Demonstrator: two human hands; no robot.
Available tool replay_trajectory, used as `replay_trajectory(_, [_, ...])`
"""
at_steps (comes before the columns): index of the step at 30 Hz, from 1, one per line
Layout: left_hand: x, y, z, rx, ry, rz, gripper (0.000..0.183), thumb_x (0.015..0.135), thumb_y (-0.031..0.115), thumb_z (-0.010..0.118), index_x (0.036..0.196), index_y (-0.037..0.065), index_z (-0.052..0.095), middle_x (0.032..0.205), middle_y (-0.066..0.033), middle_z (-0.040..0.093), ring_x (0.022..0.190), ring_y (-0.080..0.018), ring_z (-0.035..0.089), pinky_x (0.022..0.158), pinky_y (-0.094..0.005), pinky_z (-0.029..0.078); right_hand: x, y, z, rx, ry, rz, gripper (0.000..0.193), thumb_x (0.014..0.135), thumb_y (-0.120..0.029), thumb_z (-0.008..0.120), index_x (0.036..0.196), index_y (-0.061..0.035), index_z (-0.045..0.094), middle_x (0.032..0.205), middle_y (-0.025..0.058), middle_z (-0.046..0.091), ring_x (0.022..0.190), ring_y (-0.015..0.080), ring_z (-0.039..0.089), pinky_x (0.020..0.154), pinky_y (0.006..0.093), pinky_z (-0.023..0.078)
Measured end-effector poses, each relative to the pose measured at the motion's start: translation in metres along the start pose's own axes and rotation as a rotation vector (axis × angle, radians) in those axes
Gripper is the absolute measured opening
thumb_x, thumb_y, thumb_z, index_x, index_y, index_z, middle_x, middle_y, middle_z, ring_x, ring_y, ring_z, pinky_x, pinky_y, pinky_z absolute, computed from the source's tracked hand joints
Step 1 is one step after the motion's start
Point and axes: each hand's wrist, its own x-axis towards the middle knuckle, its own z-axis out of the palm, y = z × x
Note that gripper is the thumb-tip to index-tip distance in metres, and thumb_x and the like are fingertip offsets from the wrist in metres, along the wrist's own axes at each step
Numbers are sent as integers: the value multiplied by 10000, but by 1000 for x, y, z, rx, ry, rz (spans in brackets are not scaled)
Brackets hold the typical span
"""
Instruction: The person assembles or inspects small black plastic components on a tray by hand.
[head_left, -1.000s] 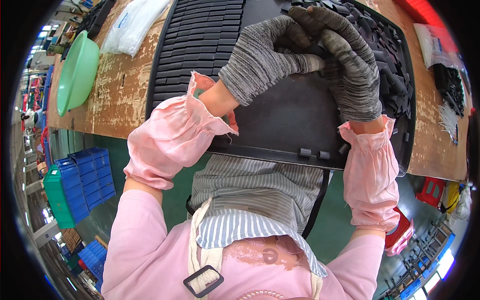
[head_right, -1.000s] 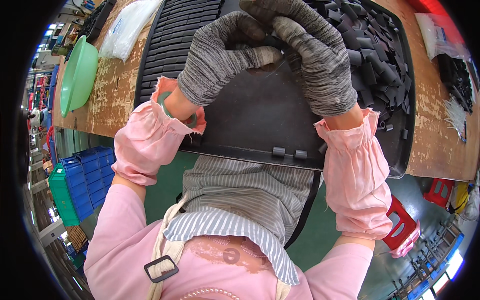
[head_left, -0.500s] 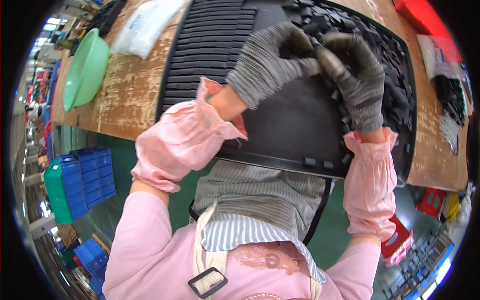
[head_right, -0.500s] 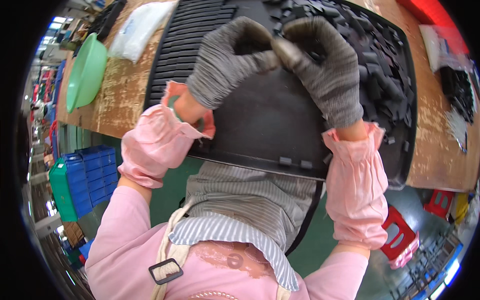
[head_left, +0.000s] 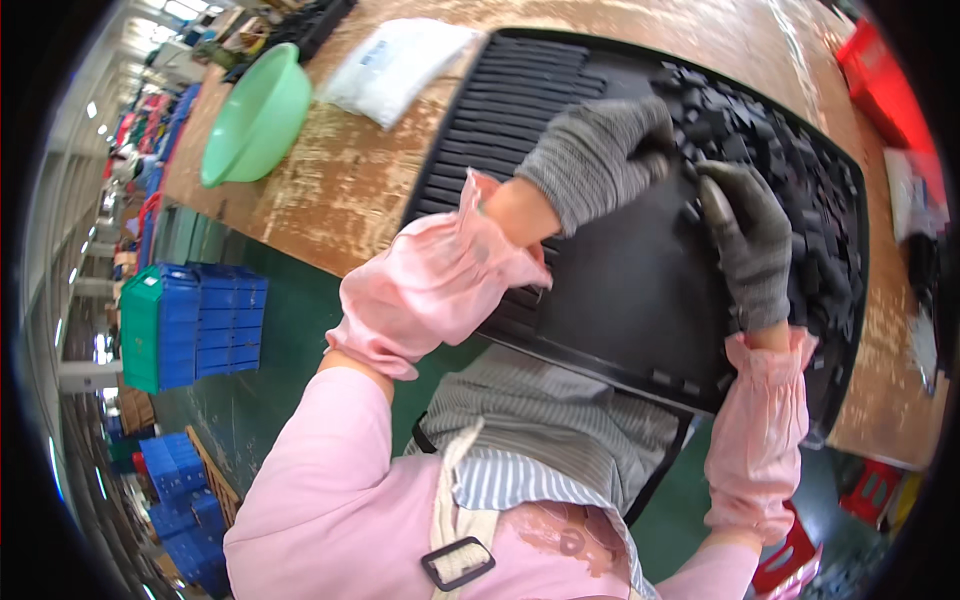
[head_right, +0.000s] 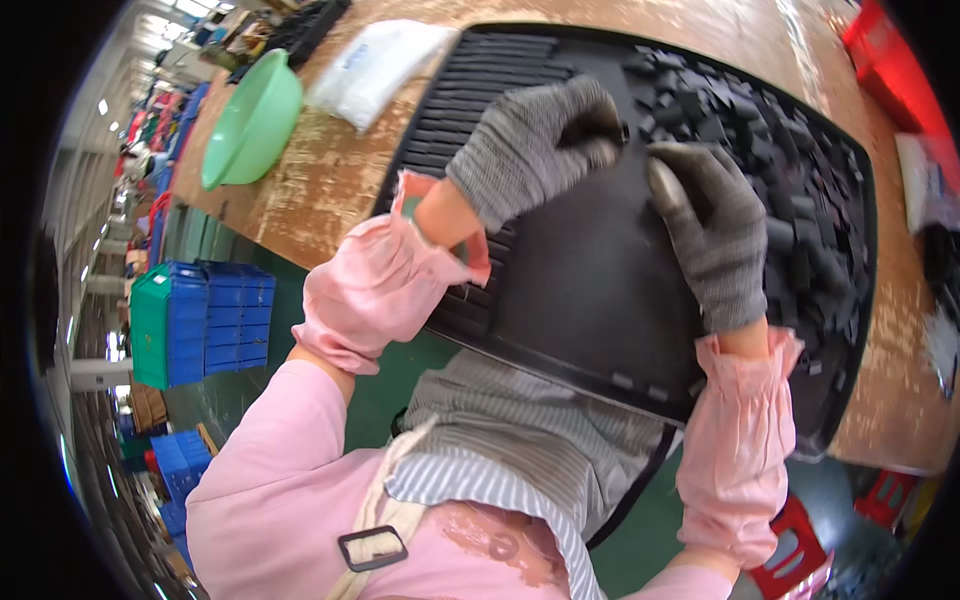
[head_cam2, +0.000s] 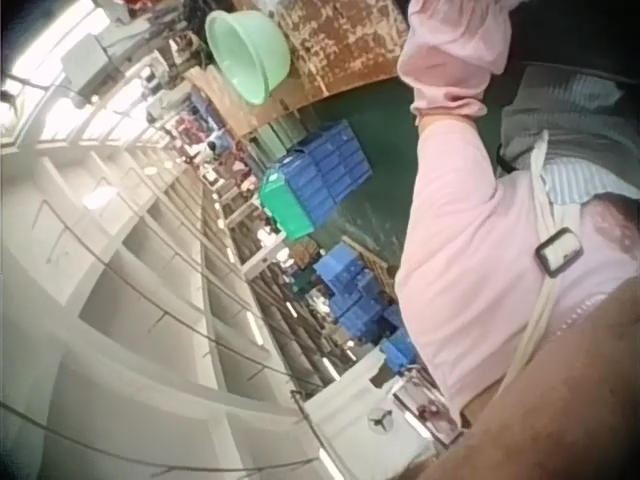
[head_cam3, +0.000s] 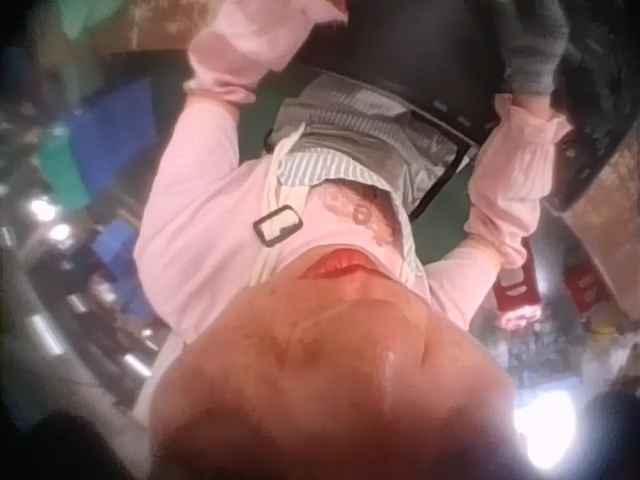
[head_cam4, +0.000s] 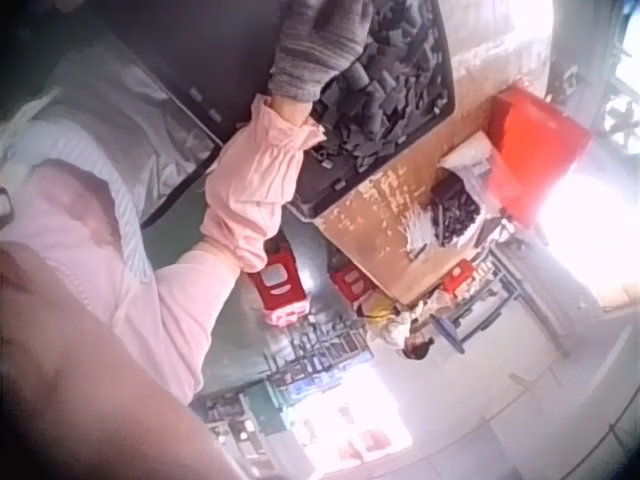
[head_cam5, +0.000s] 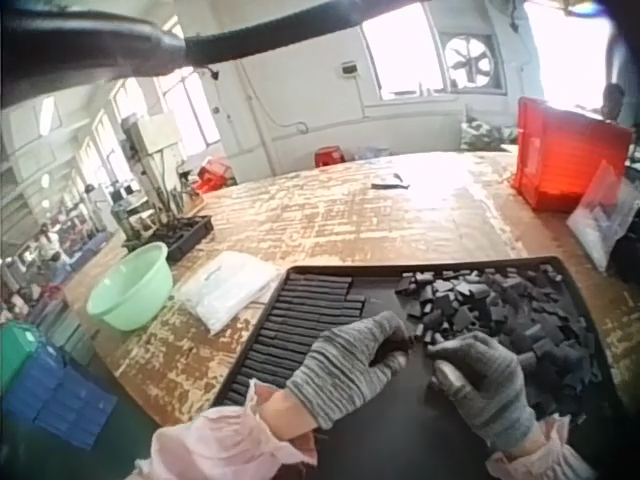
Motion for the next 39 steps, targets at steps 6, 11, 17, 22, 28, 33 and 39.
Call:
replay_trajectory(6, [87, -81, -16, 542, -182, -174, 299, 765, 293, 587, 1031, 159, 617, 967, -147, 632, 933, -330, 593, 814, -435, 469, -10, -6, 7, -629, -189, -295, 276, 722, -96, 605, 995, -64, 585, 945, 103, 583, 944, 312, 524, 833, 444, 408])
replay_trajectory(11, [95, -128, 11, 617, -234, -43, 270, 720, 266, 600, 985, 246, 649, 937, -53, 636, 960, -288, 555, 796, -431, 472, -11, 5, 14, -686, -193, -335, 197, 713, -105, 595, 902, -53, 622, 931, 105, 592, 960, 305, 521, 871, 443, 400])
replay_trajectory(17, [89, -137, 4, 610, -193, -28, 242, 739, 320, 594, 946, 211, 655, 895, -61, 642, 943, -287, 545, 801, -437, 457, -9, 6, 20, -786, -162, -300, 162, 729, -113, 581, 865, -48, 639, 938, 85, 609, 983, 296, 528, 913, 447, 388])
replay_trajectory(22, [78, -130, 5, 670, -192, 62, 286, 761, 388, 574, 924, 169, 659, 842, -75, 643, 944, -288, 543, 802, -435, 437, -10, 10, 18, -798, -127, -328, 153, 719, -110, 585, 849, -52, 640, 920, 81, 619, 982, 289, 533, 907, 450, 393])
replay_trajectory(28, [71, -116, 9, 806, -184, 59, 340, 772, 440, 549, 890, 139, 655, 835, -70, 648, 924, -271, 547, 755, -447, 415, -13, 17, 18, -817, -233, -301, 156, 716, -123, 589, 849, -57, 636, 946, 84, 612, 983, 294, 534, 884, 445, 403])
replay_trajectory(33, [74, -102, 15, 937, -261, -17, 287, 793, 379, 526, 878, 135, 650, 847, -68, 654, 907, -258, 562, 734, -450, 408, -15, 16, 17, -821, -292, -257, 169, 708, -144, 586, 845, -58, 635, 953, 104, 608, 992, 306, 533, 860, 435, 410])
replay_trajectory(39, [77, -93, 20, 983, -250, -23, 217, 779, 291, 525, 873, 140, 649, 856, -90, 648, 882, -260, 575, 724, -437, 416, -12, 9, 15, -810, -326, -218, 160, 712, -152, 585, 830, -57, 635, 962, 106, 608, 995, 308, 537, 861, 432, 412])
